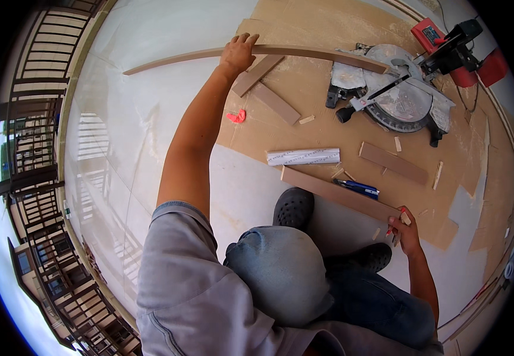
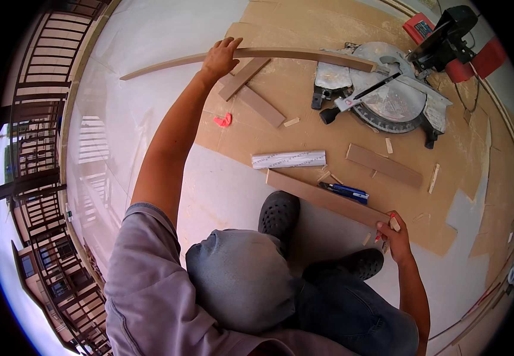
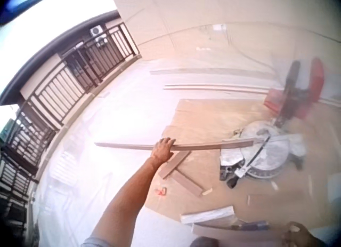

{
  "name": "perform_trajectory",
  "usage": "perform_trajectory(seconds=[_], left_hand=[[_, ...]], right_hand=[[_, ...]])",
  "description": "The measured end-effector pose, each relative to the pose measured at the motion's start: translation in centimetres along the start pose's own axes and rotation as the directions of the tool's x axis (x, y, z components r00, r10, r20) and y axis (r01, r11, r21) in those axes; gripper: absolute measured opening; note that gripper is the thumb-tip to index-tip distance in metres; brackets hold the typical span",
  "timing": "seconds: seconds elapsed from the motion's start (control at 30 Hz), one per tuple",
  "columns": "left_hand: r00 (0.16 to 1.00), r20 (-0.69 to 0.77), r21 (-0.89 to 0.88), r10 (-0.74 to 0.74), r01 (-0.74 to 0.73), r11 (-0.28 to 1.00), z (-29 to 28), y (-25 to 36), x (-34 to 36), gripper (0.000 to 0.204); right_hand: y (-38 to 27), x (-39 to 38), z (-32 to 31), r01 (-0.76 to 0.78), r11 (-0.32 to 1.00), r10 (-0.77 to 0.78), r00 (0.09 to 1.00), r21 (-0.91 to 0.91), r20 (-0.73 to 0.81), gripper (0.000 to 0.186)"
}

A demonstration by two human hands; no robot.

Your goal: The person marks a length of wooden trim with a pencil, uses a miter saw to cut the piece, and then carries the trim into another room to place it along the bottom of a wall.

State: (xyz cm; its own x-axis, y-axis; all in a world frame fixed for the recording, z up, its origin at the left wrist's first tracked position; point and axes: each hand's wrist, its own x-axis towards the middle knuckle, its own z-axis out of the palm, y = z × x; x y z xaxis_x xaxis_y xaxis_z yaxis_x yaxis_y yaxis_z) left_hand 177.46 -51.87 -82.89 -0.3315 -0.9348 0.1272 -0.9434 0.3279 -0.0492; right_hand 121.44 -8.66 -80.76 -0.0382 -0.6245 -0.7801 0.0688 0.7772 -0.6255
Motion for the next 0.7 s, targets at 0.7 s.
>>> perform_trajectory(seconds=[0.7], left_hand=[[0.617, 0.634, -0.507, 0.466, -0.123, 0.853, -7.5, 11.3, -15.6, 0.041]], right_hand=[[3.5, -1.2, -9.1, -0.084, 0.982, 0.09, 0.995, 0.17, -0.033, 0.034]])
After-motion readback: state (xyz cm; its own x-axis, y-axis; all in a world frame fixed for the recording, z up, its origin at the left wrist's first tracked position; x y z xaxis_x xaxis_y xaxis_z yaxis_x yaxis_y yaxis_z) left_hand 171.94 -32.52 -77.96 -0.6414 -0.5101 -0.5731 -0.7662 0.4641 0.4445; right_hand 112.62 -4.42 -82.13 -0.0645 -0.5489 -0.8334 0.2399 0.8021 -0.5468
